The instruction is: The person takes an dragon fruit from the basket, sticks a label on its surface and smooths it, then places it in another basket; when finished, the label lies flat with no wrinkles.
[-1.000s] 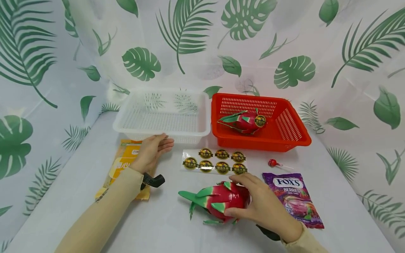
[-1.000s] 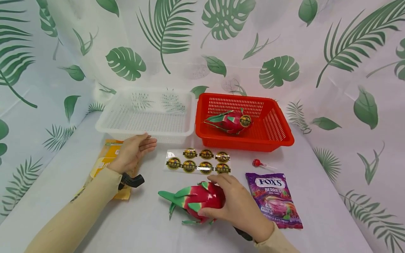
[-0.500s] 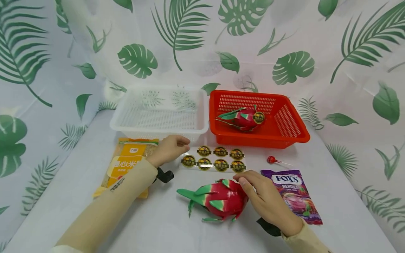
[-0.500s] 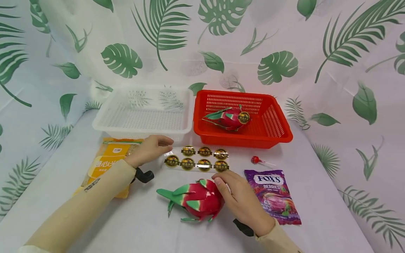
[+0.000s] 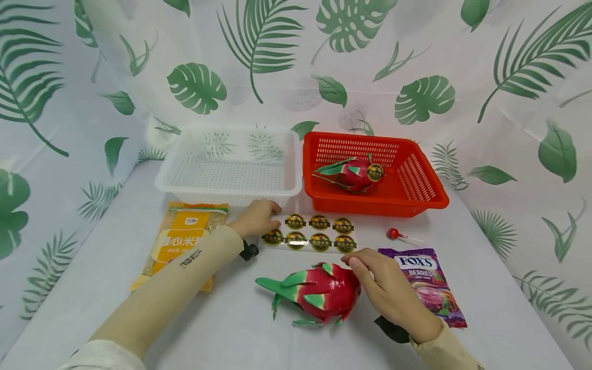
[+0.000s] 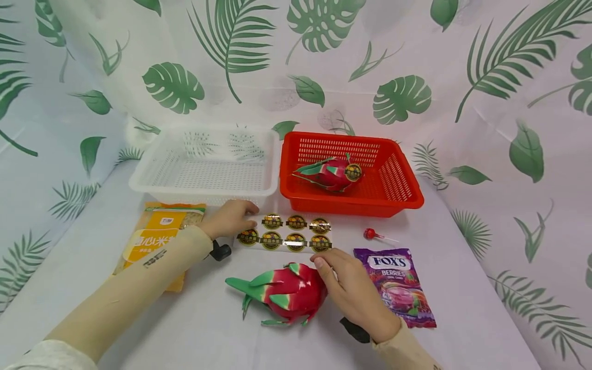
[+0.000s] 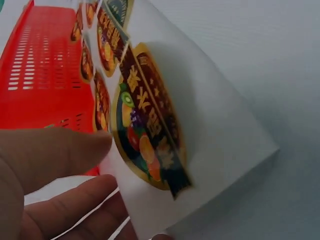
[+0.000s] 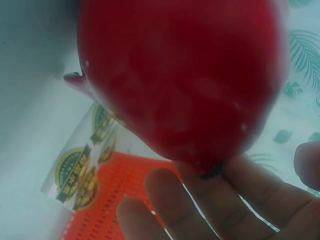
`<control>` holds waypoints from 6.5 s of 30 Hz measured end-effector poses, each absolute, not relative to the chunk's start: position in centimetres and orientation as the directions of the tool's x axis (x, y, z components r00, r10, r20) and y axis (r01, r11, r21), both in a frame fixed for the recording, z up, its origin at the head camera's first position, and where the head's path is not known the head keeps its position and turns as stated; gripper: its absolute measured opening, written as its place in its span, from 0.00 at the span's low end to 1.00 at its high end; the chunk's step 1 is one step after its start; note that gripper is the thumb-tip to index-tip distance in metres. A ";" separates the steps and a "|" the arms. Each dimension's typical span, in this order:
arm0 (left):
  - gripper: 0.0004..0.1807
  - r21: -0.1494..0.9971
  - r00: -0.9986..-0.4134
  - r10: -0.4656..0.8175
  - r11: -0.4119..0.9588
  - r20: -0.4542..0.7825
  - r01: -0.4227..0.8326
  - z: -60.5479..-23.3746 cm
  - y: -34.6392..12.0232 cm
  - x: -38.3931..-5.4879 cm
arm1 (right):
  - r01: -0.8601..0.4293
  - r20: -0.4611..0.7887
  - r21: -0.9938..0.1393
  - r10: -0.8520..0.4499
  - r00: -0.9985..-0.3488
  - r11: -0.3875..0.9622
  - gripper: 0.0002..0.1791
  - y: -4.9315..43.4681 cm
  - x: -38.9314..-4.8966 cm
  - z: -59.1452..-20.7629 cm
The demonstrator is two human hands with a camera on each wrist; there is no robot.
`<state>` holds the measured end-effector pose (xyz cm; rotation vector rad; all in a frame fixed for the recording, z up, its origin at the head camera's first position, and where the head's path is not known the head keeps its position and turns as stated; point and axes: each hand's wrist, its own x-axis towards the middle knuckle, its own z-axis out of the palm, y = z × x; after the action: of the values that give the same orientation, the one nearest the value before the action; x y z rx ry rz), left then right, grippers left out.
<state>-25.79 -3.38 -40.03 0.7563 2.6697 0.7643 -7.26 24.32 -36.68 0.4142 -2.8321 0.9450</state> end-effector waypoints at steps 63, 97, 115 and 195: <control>0.10 0.734 -0.862 0.506 0.593 -0.021 0.330 -40.0 -3.6 -23.5 | -0.543 0.082 -0.317 -0.547 -0.833 0.778 0.07 18.2 -22.1 -38.2; 0.14 0.722 -0.920 0.391 0.636 0.000 0.271 -40.4 -4.1 -24.0 | -0.575 0.261 -0.428 -0.514 -0.817 0.697 0.07 22.2 -18.3 -36.4; 0.12 0.692 -0.900 0.436 0.646 0.013 0.323 -39.5 -3.2 -22.3 | -0.553 0.290 -0.480 -0.472 -0.833 0.681 0.10 23.6 -14.7 -33.8; 0.16 0.442 -0.668 0.712 0.539 0.215 0.717 -35.3 1.7 -9.7 | -0.391 0.204 -0.703 -0.359 -0.911 0.594 0.10 25.8 -5.0 -37.3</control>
<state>-9.71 1.70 -35.27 1.2829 2.7644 0.8012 -5.00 25.81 -37.29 0.6517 -2.7682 1.2370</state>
